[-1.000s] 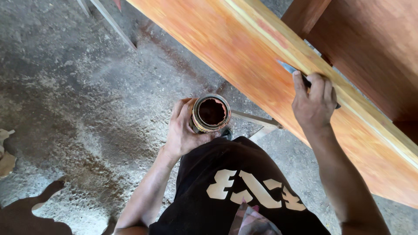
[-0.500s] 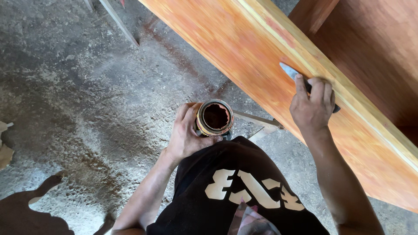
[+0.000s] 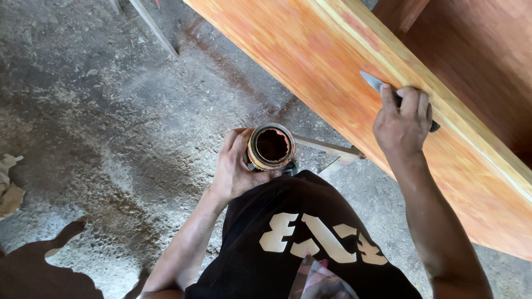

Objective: The person holds an open can of reddish-brown wood stain in one hand and uses a small brush to apply the stain to the raw wooden frame of a shelf unit, working along the rails and around the compartments, moving around the piece to coat different edges and surfaces.

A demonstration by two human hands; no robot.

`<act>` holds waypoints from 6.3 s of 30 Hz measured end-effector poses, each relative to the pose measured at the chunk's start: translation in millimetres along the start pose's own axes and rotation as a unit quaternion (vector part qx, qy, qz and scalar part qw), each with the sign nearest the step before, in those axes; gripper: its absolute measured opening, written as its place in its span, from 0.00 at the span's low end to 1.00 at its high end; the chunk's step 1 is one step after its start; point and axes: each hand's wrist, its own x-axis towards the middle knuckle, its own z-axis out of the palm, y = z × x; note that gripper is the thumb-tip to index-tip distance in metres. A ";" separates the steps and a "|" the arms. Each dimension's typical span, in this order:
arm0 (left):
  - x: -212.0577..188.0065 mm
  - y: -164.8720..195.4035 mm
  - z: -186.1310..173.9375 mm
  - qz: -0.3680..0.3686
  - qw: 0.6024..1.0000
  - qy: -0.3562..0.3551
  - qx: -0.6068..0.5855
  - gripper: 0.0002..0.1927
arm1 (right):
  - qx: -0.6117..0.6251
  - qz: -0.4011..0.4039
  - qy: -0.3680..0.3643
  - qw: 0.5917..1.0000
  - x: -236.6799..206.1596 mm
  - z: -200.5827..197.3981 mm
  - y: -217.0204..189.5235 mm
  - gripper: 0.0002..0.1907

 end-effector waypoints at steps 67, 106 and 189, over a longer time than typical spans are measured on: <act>-26.1 -29.5 -27.8 -0.034 0.999 0.035 0.011 0.47 | -0.079 -0.174 -0.206 0.960 -21.4 95.9 -69.6 0.15; 21.2 26.1 0.3 0.097 0.986 -0.002 0.132 0.49 | 0.088 -0.311 -0.156 0.933 58.1 -135.2 -120.5 0.13; 424.1 96.9 209.1 0.192 0.926 0.086 0.313 0.42 | 0.513 0.333 0.288 0.737 169.2 252.2 237.4 0.27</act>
